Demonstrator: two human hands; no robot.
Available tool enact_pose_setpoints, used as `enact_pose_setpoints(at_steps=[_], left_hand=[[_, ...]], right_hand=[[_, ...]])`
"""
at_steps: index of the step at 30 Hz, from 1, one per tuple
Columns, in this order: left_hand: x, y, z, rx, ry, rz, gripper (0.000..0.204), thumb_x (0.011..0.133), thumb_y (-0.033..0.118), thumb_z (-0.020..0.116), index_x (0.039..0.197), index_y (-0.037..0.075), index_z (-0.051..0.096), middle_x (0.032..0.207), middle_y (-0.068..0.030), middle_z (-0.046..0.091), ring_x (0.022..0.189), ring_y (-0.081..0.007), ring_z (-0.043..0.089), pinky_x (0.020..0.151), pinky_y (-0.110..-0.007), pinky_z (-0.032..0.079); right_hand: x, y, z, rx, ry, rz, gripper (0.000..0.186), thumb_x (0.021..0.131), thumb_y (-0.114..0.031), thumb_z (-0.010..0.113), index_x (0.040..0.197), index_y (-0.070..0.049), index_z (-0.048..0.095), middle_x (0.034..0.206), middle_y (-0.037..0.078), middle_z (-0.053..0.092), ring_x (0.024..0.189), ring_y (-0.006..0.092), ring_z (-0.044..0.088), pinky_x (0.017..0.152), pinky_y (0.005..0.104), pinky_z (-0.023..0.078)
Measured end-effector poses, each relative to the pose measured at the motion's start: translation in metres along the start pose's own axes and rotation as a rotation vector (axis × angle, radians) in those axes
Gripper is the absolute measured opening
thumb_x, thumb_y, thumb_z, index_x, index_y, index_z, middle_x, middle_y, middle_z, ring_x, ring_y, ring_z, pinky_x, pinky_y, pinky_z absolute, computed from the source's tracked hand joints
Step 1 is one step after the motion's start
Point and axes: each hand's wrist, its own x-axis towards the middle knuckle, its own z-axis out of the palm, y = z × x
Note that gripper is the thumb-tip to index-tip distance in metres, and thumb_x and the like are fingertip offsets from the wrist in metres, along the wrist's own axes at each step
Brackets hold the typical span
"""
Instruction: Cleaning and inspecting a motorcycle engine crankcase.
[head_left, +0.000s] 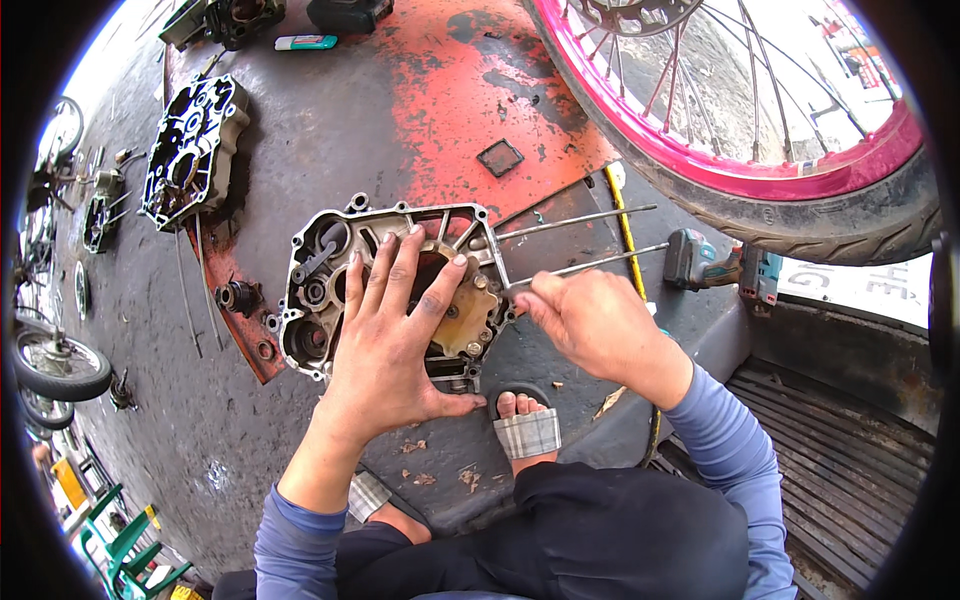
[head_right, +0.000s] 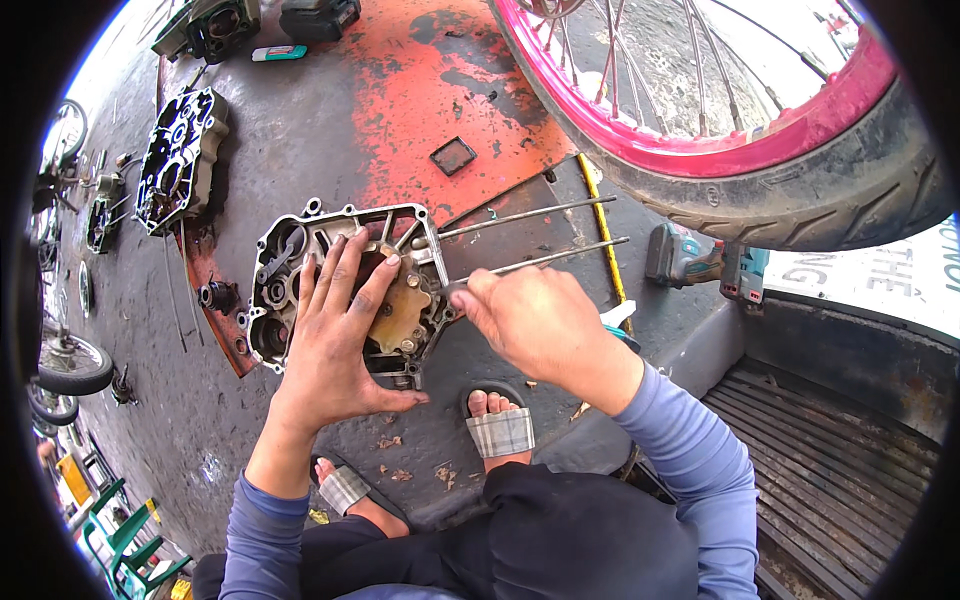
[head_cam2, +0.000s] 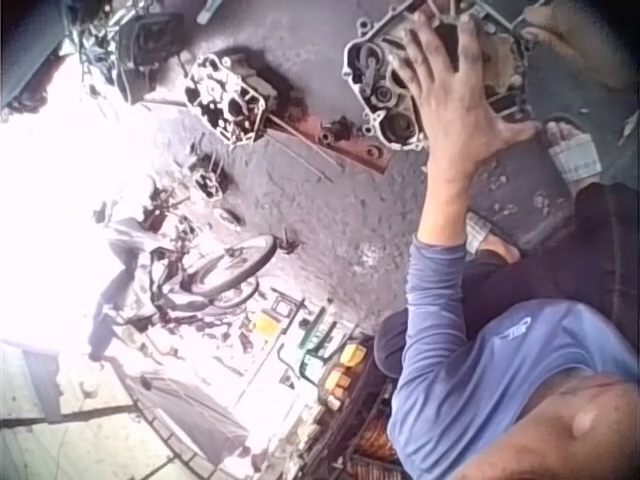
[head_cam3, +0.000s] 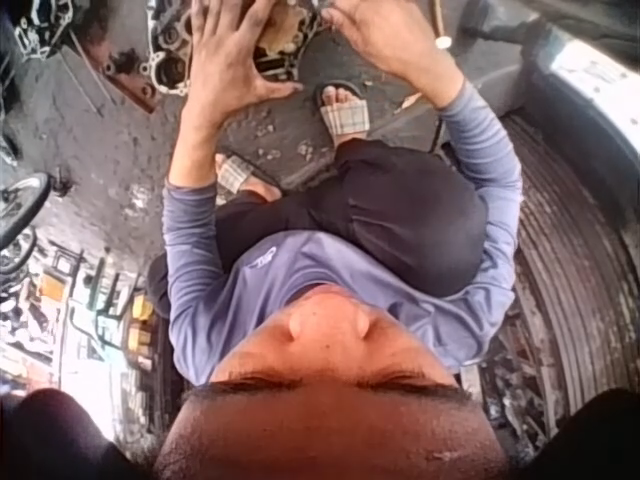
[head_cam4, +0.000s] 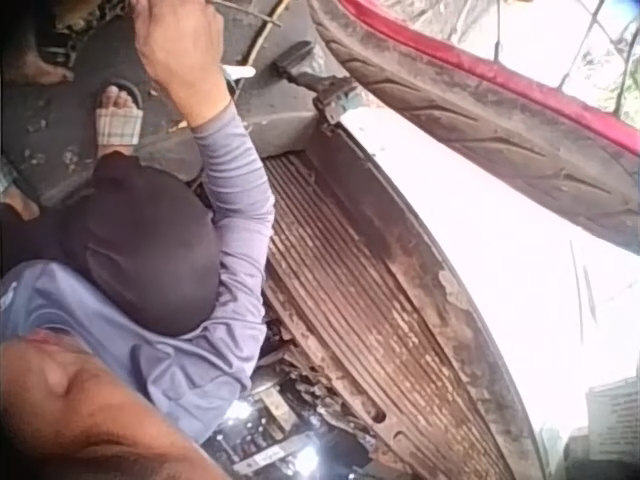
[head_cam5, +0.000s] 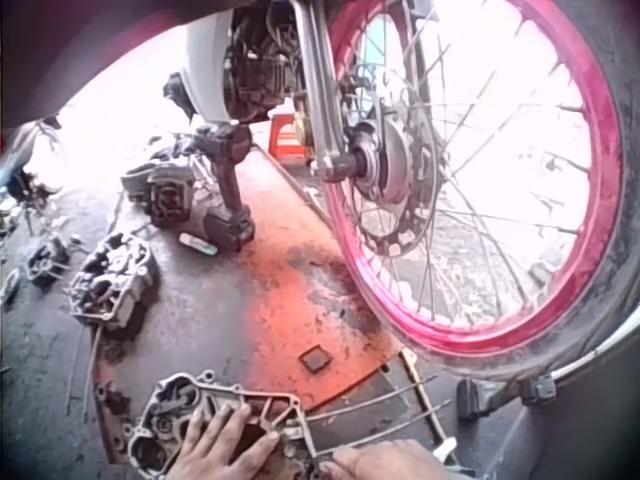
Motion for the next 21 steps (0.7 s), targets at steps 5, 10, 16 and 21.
enact_pose_setpoints(at_steps=[5, 10, 16, 21], left_hand=[[0.002, 0.001, 0.000, -0.016, 0.004, 0.001, 0.132, 0.046, 0.060, 0.096, 0.159, 0.015, 0.045, 0.168, -0.0222, 0.034, 0.156, -0.0468, 0.030, 0.128, -0.065, 0.016], [0.000, -0.001, 0.001, -0.018, 0.011, -0.007, 0.130, 0.046, 0.060, 0.095, 0.158, 0.015, 0.046, 0.168, -0.0233, 0.034, 0.155, -0.0473, 0.031, 0.128, -0.065, 0.016], [0.000, 0.000, 0.000, -0.011, -0.005, -0.019, 0.130, 0.046, 0.060, 0.095, 0.158, 0.017, 0.047, 0.169, -0.0232, 0.032, 0.156, -0.0473, 0.030, 0.128, -0.063, 0.017], [0.000, 0.001, -0.001, -0.014, -0.005, -0.019, 0.130, 0.046, 0.060, 0.095, 0.159, 0.018, 0.046, 0.169, -0.0230, 0.031, 0.157, -0.0467, 0.029, 0.128, -0.063, 0.017]], right_hand=[[-0.006, -0.001, -0.002, -0.007, -0.040, -0.018, 0.035, 0.107, -0.037, 0.058, 0.089, -0.007, 0.062, 0.068, 0.019, 0.066, 0.069, 0.0430, 0.069, 0.060, 0.0550, 0.053], [-0.014, -0.006, 0.003, 0.030, -0.057, -0.025, 0.036, 0.107, -0.037, 0.057, 0.090, -0.006, 0.062, 0.069, 0.019, 0.067, 0.069, 0.0427, 0.069, 0.060, 0.0548, 0.053], [-0.016, -0.014, 0.004, -0.026, -0.058, 0.025, 0.035, 0.108, -0.037, 0.057, 0.089, -0.007, 0.061, 0.069, 0.017, 0.067, 0.069, 0.0412, 0.070, 0.059, 0.0546, 0.052], [-0.011, -0.013, 0.005, -0.066, 0.036, 0.063, 0.033, 0.107, -0.036, 0.058, 0.090, -0.008, 0.061, 0.069, 0.017, 0.067, 0.069, 0.0416, 0.069, 0.058, 0.0544, 0.052]])
